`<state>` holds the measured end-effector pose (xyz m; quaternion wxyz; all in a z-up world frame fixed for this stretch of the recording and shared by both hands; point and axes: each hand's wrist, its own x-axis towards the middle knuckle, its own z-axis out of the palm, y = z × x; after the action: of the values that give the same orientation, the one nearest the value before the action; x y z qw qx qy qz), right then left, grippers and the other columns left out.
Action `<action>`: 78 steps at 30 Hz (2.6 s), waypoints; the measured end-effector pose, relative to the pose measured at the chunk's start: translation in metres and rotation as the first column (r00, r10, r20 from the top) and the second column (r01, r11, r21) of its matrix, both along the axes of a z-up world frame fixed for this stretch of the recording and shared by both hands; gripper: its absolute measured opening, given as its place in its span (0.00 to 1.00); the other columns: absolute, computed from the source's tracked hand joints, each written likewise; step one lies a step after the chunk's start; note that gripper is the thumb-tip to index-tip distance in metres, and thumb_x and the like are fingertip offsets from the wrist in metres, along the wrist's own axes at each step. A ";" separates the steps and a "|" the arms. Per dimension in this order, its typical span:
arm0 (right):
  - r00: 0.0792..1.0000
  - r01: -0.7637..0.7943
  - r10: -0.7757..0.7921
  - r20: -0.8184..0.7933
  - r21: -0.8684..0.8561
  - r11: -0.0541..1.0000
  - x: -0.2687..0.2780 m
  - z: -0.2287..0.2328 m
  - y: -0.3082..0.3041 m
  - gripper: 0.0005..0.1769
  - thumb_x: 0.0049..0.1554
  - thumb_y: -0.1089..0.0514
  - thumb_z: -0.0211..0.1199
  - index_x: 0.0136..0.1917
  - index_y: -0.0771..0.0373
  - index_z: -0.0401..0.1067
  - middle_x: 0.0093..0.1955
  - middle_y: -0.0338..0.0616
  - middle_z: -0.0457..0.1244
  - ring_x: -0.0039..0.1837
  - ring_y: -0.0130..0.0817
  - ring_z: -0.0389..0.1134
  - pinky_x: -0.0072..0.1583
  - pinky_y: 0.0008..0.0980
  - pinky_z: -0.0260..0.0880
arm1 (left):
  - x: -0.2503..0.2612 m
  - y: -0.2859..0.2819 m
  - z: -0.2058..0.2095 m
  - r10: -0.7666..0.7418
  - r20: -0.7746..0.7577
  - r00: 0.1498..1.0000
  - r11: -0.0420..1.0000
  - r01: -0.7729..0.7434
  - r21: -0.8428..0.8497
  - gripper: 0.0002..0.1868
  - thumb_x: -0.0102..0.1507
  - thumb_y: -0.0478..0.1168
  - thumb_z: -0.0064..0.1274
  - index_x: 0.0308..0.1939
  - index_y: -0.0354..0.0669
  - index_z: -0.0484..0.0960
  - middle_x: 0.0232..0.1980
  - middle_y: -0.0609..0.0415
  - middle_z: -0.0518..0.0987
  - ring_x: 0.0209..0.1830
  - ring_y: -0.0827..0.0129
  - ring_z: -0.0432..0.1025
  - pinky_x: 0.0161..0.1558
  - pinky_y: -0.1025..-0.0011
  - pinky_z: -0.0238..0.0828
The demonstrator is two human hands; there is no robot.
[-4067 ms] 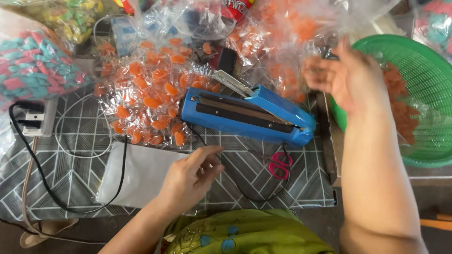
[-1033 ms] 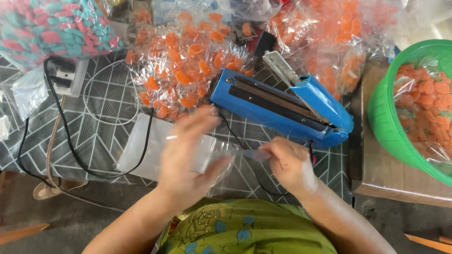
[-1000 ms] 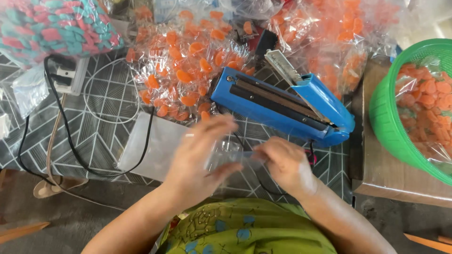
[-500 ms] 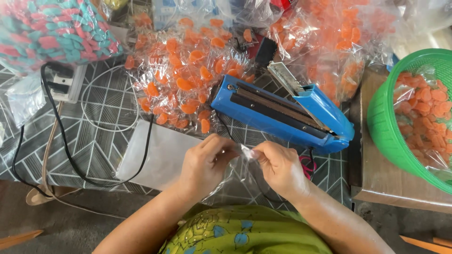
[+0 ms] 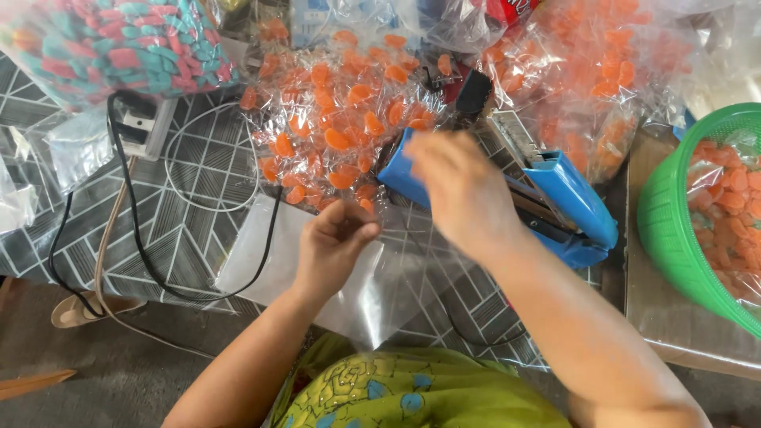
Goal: Trimming plastic bags, filling them with small orange candies, and sealing them with a heat sealer.
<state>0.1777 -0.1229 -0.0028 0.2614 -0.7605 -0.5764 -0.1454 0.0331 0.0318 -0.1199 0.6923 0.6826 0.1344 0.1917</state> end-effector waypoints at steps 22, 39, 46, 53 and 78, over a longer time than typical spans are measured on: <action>0.749 0.353 -0.388 0.537 0.173 0.920 0.081 -0.042 0.053 0.12 0.59 0.59 0.64 0.35 0.58 0.68 0.37 0.40 0.57 0.51 0.42 0.63 0.55 0.40 0.69 | 0.002 -0.008 0.025 0.022 0.227 0.974 0.990 0.010 -0.142 0.04 0.64 0.29 0.59 0.42 0.34 0.87 0.33 0.49 0.84 0.28 0.73 0.76 0.35 0.75 0.76; 0.846 0.426 -0.269 -0.461 0.280 0.860 -0.050 0.074 -0.093 0.01 0.70 0.73 0.57 0.55 0.76 0.68 0.53 0.58 0.70 0.50 0.42 0.74 0.54 0.34 0.80 | 0.008 -0.040 0.078 -0.215 0.348 0.913 0.945 0.104 0.310 0.21 0.71 0.50 0.45 0.44 0.36 0.85 0.42 0.49 0.81 0.34 0.67 0.76 0.34 0.73 0.79; 0.802 0.465 -0.323 -0.502 0.186 0.865 -0.034 0.060 -0.116 0.02 0.68 0.69 0.63 0.53 0.71 0.73 0.46 0.49 0.69 0.45 0.33 0.72 0.51 0.28 0.73 | 0.015 -0.052 0.073 -0.346 0.334 0.877 0.936 0.297 0.190 0.19 0.72 0.50 0.47 0.59 0.44 0.82 0.50 0.52 0.82 0.32 0.74 0.74 0.38 0.78 0.79; 0.960 0.236 -0.191 -0.204 0.232 0.944 -0.053 0.072 -0.095 0.06 0.69 0.70 0.53 0.56 0.76 0.69 0.49 0.56 0.72 0.57 0.47 0.76 0.58 0.34 0.78 | 0.015 -0.059 0.073 -0.360 0.312 0.879 0.927 0.374 0.018 0.19 0.71 0.50 0.49 0.59 0.43 0.82 0.50 0.49 0.84 0.28 0.75 0.75 0.34 0.81 0.81; 0.584 0.405 -0.226 -0.780 0.039 0.913 -0.046 0.045 -0.116 0.14 0.57 0.67 0.68 0.54 0.66 0.68 0.52 0.50 0.73 0.55 0.32 0.76 0.52 0.24 0.77 | 0.028 -0.095 0.064 -0.181 0.067 0.981 0.958 0.191 -0.214 0.21 0.70 0.46 0.49 0.58 0.33 0.83 0.44 0.50 0.88 0.25 0.70 0.81 0.30 0.76 0.85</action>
<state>0.1321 -0.2387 0.0422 0.5280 -0.8080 -0.2481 0.0824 0.0608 -0.0631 -0.0562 0.7813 0.6070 0.0738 0.1255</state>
